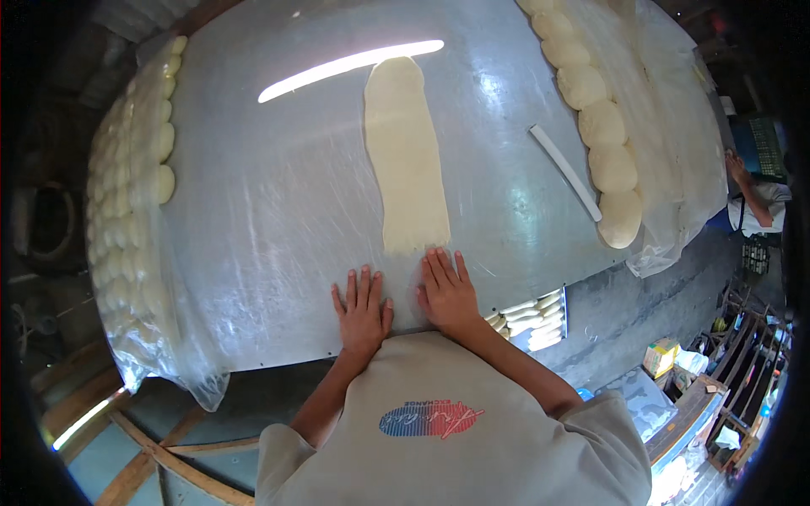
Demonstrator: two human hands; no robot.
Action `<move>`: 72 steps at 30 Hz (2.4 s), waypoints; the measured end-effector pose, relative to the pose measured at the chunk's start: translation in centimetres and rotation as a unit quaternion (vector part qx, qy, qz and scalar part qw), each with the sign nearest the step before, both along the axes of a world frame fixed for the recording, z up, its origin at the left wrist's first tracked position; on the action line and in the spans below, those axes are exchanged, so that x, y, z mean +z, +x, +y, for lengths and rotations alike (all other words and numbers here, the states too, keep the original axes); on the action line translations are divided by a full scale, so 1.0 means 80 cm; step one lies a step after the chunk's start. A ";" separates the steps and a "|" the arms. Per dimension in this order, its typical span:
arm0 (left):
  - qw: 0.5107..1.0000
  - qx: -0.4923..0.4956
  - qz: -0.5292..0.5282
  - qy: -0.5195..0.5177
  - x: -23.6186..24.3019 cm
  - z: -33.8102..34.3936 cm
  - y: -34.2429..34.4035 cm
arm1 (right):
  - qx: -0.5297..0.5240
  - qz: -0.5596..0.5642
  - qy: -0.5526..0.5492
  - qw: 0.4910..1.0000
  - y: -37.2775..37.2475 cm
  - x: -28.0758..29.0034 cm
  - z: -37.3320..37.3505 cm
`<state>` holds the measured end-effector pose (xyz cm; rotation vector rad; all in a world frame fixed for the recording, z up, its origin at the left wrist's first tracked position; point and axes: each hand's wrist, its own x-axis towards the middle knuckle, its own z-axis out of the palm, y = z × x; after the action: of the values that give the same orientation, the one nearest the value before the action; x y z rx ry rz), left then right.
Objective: The person rolls pieces of dough into long cylinder shapes on a table using a rolling pin and their hands. They then place the rolled dough pieces onto a large metal tray.
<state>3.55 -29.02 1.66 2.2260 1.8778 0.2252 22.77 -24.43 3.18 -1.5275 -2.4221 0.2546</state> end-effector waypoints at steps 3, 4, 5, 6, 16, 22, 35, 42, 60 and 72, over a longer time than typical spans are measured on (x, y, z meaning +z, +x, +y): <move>1.000 0.003 0.005 0.000 0.001 -0.003 -0.002 | 0.005 0.011 -0.115 0.993 0.004 0.016 0.012; 1.000 0.002 0.003 0.002 0.000 -0.002 -0.002 | 0.004 0.010 -0.114 0.993 0.003 0.021 0.019; 1.000 -0.001 0.003 0.012 -0.002 0.001 -0.002 | -0.009 0.013 -0.053 0.998 -0.001 0.026 0.028; 1.000 -0.004 0.005 0.019 -0.001 0.001 -0.002 | -0.022 0.017 0.004 1.000 -0.004 0.028 0.028; 1.000 -0.001 -0.007 0.023 0.002 -0.004 -0.004 | 0.002 0.012 0.012 1.000 -0.020 0.018 0.025; 1.000 -0.001 -0.022 0.019 0.003 -0.004 -0.004 | 0.032 -0.035 -0.095 0.994 -0.012 0.027 -0.006; 0.967 0.049 -0.222 0.116 -0.015 0.110 -0.032 | 0.018 0.020 -0.023 0.999 -0.006 0.042 0.028; 0.967 0.018 -0.183 0.175 0.016 0.308 -0.031 | 0.055 0.017 -0.134 0.989 0.005 0.068 0.042; 0.989 0.008 -0.129 0.076 -0.001 0.573 0.032 | -0.103 0.077 0.067 0.989 -0.016 -0.042 0.509; 0.961 -0.223 0.024 0.163 0.000 0.557 -0.029 | 0.090 0.099 0.157 0.978 0.022 -0.030 0.480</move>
<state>1.19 15.51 1.65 2.8246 1.3824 0.4277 24.52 13.97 0.75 -1.0955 -2.3107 0.0510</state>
